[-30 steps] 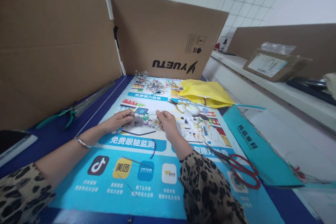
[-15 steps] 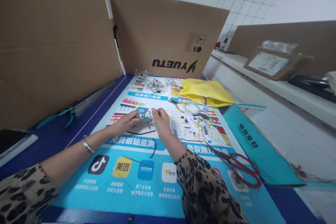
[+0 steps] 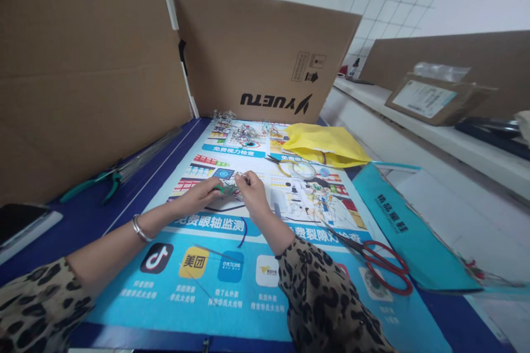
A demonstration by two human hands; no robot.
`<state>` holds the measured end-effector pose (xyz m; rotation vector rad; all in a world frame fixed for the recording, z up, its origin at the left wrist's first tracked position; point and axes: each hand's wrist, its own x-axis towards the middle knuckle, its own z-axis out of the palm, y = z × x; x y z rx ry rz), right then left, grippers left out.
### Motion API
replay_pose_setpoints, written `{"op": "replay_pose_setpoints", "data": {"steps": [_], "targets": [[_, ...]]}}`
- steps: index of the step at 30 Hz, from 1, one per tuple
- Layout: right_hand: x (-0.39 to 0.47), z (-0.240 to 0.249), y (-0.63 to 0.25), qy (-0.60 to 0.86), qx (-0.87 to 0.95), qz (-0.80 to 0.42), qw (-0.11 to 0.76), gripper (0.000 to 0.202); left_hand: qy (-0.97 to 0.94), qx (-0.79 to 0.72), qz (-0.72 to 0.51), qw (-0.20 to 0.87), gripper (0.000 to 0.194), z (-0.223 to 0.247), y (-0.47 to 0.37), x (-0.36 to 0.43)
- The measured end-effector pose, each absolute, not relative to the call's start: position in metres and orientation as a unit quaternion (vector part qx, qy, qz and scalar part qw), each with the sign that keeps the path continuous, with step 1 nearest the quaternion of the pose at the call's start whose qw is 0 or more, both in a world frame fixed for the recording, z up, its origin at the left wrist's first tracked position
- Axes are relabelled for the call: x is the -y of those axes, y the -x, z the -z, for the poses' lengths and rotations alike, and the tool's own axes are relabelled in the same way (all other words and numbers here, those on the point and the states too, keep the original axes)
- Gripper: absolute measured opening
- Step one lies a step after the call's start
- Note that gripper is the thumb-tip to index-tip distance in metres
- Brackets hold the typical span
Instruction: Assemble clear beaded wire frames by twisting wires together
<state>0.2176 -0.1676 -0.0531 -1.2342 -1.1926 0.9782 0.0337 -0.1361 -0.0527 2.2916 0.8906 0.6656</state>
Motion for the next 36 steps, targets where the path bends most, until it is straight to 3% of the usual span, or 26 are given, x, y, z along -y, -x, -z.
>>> {"op": "replay_pose_setpoints", "data": {"steps": [3,6,13,24,28,31,33,36], "targets": [[0.164,0.048,-0.240,0.496,0.461,-0.540,0.500,0.038,-0.812,-0.358,-0.261,0.380,0.019,0.049,-0.014,0.126],[0.162,0.045,-0.251,0.472,0.446,-0.585,0.486,0.039,-0.775,-0.362,-0.262,0.446,0.021,0.047,-0.004,0.121],[0.168,0.047,-0.215,0.483,0.437,-0.549,0.524,0.029,-0.811,-0.329,-0.289,0.389,0.019,0.040,-0.037,0.141],[0.165,0.042,-0.251,0.471,0.431,-0.566,0.522,0.038,-0.746,-0.348,-0.266,0.502,0.021,0.048,-0.004,0.122],[0.164,0.046,-0.245,0.470,0.436,-0.565,0.519,0.038,-0.721,-0.340,-0.328,0.507,0.035,0.050,-0.009,0.126],[0.164,0.049,-0.243,0.474,0.443,-0.562,0.513,0.038,-0.636,-0.344,-0.361,0.589,0.046,0.053,-0.013,0.126],[0.164,0.052,-0.243,0.478,0.446,-0.554,0.515,0.038,-0.578,-0.354,-0.389,0.624,0.044,0.054,-0.012,0.124],[0.162,0.055,-0.247,0.484,0.441,-0.542,0.527,0.038,-0.561,-0.389,-0.448,0.577,0.038,0.053,-0.007,0.118]]}}
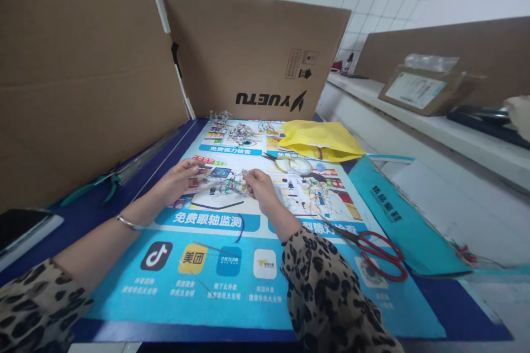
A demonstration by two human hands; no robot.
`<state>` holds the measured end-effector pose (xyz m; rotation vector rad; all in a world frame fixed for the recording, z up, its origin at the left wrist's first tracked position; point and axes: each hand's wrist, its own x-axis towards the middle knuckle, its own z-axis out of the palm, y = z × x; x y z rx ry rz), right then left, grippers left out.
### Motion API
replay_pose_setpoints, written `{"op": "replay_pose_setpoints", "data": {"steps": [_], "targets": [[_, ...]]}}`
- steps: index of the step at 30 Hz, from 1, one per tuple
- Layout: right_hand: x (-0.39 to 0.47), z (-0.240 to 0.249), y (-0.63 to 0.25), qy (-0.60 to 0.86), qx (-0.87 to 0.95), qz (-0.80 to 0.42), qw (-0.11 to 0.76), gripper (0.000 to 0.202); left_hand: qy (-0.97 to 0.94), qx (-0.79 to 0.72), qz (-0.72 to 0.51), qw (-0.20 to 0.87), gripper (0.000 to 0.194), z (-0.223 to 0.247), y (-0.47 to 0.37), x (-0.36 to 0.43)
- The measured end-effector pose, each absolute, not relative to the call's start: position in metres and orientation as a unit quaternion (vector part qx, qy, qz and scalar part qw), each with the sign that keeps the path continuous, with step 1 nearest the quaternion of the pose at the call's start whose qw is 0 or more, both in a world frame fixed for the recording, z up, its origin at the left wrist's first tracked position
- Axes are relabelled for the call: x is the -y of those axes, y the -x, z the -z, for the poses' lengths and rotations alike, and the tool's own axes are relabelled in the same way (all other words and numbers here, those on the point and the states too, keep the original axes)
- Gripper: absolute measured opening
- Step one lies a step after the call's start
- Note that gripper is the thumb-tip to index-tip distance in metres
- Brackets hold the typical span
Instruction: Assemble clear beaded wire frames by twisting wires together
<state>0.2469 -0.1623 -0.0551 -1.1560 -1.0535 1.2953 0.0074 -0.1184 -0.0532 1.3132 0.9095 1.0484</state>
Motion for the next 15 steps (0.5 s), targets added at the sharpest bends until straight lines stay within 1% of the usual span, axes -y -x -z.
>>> {"op": "replay_pose_setpoints", "data": {"steps": [3,6,9,11,12,15], "targets": [[0.160,0.057,-0.252,0.482,0.438,-0.541,0.533,0.037,-0.642,-0.434,-0.437,0.456,0.041,0.048,-0.008,0.119],[0.159,0.058,-0.254,0.477,0.441,-0.545,0.531,0.036,-0.785,-0.419,-0.354,0.288,0.050,0.039,-0.022,0.132],[0.160,0.058,-0.253,0.469,0.451,-0.552,0.522,0.035,-0.882,-0.373,-0.258,0.130,0.079,0.034,-0.046,0.148],[0.162,0.058,-0.252,0.455,0.459,-0.565,0.513,0.034,-0.901,-0.372,-0.215,0.062,0.095,0.034,-0.062,0.155],[0.163,0.058,-0.251,0.446,0.461,-0.573,0.510,0.033,-0.903,-0.377,-0.202,0.039,0.099,0.035,-0.068,0.156],[0.167,0.055,-0.250,0.422,0.456,-0.591,0.515,0.030,-0.900,-0.394,-0.188,0.001,0.099,0.037,-0.079,0.151]]}}
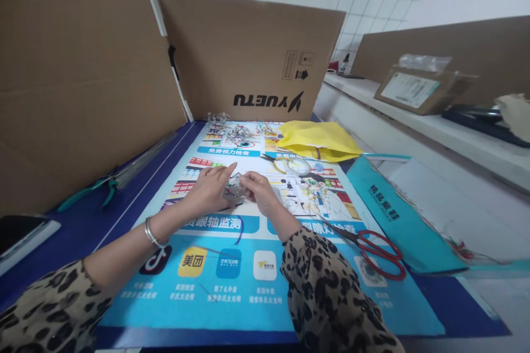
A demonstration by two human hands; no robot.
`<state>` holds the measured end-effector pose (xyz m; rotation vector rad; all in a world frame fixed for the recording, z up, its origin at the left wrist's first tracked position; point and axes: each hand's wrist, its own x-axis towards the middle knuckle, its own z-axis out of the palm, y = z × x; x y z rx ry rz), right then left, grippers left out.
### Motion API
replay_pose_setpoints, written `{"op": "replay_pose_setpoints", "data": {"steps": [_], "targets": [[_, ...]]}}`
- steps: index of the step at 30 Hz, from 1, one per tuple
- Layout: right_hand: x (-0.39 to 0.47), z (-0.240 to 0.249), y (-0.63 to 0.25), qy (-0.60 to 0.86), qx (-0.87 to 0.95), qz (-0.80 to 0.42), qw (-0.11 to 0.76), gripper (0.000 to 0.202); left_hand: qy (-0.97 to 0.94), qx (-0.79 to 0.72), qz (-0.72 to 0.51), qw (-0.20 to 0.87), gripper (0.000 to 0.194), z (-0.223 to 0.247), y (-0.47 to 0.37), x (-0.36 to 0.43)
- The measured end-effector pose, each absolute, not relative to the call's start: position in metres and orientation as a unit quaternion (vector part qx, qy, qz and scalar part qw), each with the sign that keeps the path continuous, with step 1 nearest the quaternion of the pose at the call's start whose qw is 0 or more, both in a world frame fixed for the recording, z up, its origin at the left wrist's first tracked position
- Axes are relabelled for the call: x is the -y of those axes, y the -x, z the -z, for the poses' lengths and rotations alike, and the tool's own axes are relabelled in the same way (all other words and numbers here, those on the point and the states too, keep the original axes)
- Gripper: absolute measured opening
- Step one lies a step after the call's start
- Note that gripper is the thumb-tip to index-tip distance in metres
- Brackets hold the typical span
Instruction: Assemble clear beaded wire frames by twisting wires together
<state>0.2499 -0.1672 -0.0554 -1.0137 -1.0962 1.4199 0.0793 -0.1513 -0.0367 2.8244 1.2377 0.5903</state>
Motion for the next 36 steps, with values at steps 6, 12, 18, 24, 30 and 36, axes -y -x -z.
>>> {"op": "replay_pose_setpoints", "data": {"steps": [6,12,18,24,30,36], "targets": [[0.172,0.046,-0.245,0.397,0.447,-0.613,0.516,0.029,-0.905,-0.391,-0.169,0.018,0.081,0.042,-0.080,0.136],[0.174,0.043,-0.243,0.396,0.428,-0.627,0.517,0.028,-0.900,-0.401,-0.131,-0.111,0.059,0.037,-0.077,0.138],[0.171,0.053,-0.239,0.409,0.473,-0.604,0.494,0.031,-0.890,-0.404,-0.099,-0.185,0.043,0.037,-0.079,0.145],[0.169,0.057,-0.236,0.435,0.501,-0.559,0.497,0.033,-0.893,-0.403,-0.107,-0.172,0.015,0.038,-0.072,0.144],[0.170,0.053,-0.236,0.454,0.543,-0.533,0.464,0.030,-0.905,-0.375,-0.115,-0.165,0.019,0.038,-0.069,0.147],[0.170,0.055,-0.235,0.467,0.579,-0.495,0.449,0.029,-0.910,-0.363,-0.101,-0.175,0.020,0.038,-0.073,0.151]]}}
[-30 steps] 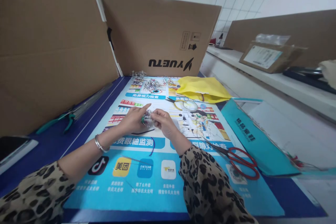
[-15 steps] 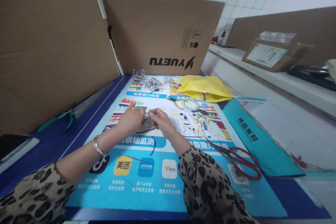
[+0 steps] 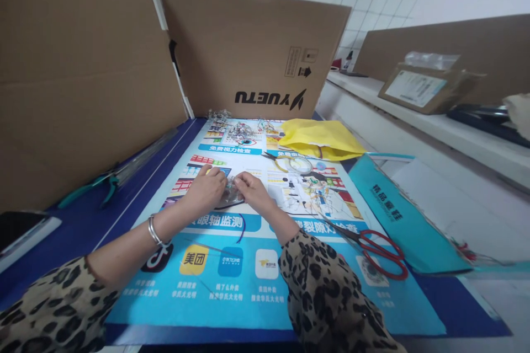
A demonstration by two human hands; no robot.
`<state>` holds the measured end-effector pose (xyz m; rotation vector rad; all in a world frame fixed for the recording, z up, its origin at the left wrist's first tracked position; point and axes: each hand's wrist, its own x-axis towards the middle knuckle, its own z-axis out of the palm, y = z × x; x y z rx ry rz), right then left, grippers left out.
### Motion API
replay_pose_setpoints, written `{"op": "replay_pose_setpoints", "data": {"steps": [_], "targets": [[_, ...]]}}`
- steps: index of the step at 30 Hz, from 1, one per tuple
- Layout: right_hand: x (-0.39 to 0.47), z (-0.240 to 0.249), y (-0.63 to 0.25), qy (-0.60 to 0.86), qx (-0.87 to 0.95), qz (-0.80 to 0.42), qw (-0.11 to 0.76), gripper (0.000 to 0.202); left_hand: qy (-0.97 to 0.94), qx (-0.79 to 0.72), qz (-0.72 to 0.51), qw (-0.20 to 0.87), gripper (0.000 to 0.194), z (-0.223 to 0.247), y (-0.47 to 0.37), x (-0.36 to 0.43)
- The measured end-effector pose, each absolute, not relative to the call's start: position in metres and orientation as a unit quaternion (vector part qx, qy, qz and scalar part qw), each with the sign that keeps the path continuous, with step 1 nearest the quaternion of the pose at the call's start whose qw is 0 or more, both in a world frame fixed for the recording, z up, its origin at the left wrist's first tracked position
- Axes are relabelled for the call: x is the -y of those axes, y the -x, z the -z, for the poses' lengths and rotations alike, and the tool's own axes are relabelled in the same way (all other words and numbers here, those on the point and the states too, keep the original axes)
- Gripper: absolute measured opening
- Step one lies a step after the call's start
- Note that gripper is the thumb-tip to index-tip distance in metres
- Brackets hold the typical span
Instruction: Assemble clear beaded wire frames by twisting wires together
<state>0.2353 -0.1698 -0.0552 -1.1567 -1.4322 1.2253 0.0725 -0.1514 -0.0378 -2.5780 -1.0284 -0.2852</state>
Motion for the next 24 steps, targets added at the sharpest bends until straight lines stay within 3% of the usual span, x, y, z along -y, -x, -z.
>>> {"op": "replay_pose_setpoints", "data": {"steps": [8,10,15,19,24], "targets": [[0.168,0.058,-0.238,0.467,0.607,-0.471,0.437,0.028,0.915,0.363,0.094,0.150,0.016,0.035,-0.067,0.149],[0.167,0.060,-0.239,0.466,0.617,-0.467,0.429,0.028,0.926,0.353,0.092,0.099,0.027,0.032,-0.061,0.147],[0.164,0.066,-0.241,0.457,0.626,-0.462,0.430,0.030,0.934,0.308,0.154,-0.096,0.069,0.020,-0.032,0.132],[0.163,0.069,-0.243,0.462,0.620,-0.468,0.427,0.030,0.863,0.345,0.260,-0.263,0.059,0.024,0.003,0.118],[0.163,0.070,-0.244,0.467,0.626,-0.456,0.428,0.028,0.722,0.357,0.262,-0.531,0.052,0.048,0.031,0.112]]}}
